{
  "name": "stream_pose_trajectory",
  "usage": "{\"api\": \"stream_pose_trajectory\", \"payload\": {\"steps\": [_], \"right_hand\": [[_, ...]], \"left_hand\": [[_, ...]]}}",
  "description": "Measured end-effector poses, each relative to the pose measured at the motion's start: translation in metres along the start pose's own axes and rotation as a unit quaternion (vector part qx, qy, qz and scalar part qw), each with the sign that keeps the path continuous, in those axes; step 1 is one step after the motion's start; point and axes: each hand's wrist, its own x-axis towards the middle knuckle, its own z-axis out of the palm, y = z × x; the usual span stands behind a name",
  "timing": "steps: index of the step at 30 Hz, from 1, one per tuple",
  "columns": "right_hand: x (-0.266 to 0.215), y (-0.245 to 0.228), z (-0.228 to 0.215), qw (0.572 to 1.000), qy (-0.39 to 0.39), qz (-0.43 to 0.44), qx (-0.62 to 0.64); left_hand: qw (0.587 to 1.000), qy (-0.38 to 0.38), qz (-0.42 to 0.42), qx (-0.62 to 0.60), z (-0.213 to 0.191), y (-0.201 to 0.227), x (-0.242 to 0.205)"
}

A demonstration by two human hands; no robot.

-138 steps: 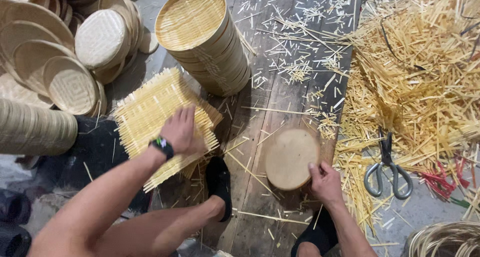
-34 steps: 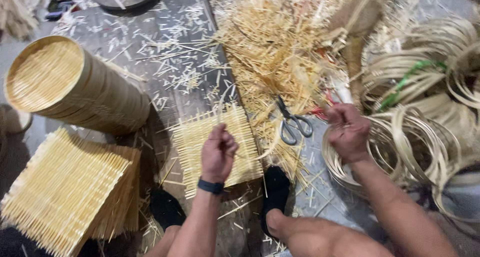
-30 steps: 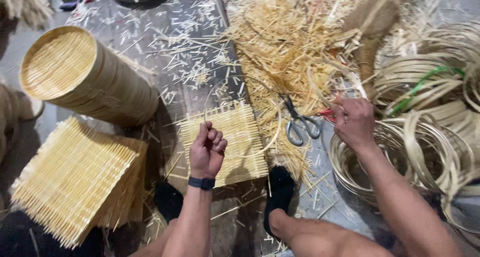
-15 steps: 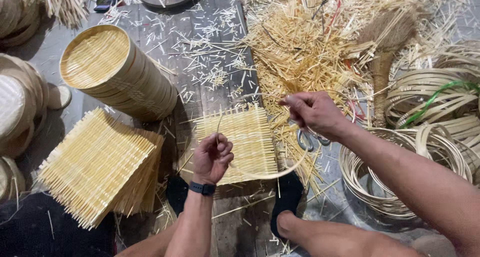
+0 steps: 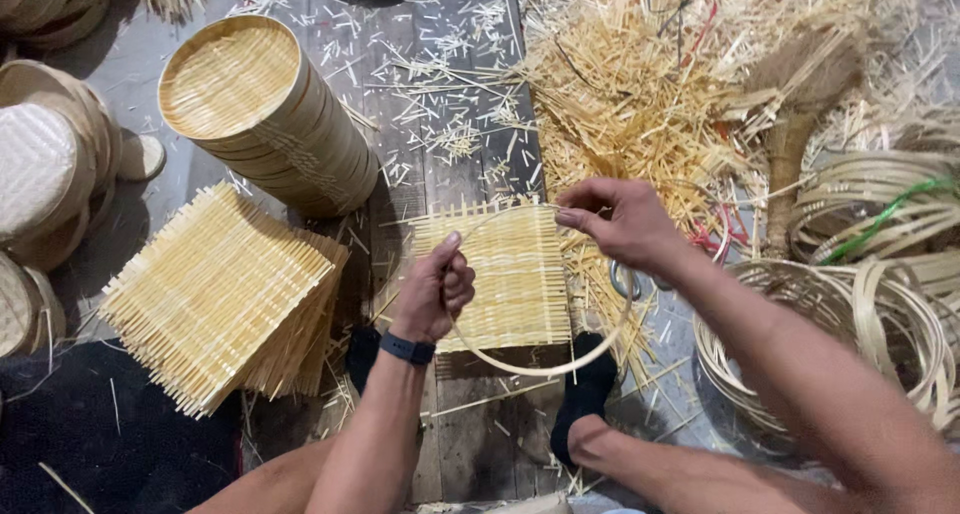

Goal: The person assembles a bamboo basket base by placing a circular frame onto woven bamboo strips, trimming the excess strips with shears, and then attaching the base to the bottom of a partially constructed basket.

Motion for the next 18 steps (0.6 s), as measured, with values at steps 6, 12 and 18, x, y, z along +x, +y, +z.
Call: {"api": "stream_pose_trajectory", "payload": {"steps": [6, 12, 18], "right_hand": [[-0.002, -0.025, 0.033, 0.957, -0.017, -0.237, -0.165], [0.0, -0.032, 0.066, 0.902, 0.013, -0.325, -0.283], [-0.008, -0.025, 0.08, 0.912, 0.06, -0.26, -0.311]], "left_hand": [[0.982, -0.033, -0.087, 0.166, 0.034, 0.023, 0.004], [0.936, -0.021, -0.188, 0.296, 0.069, 0.023, 0.03], [0.945, 0.088, -0.144, 0.28, 0.067, 0.001, 0.021]]}}
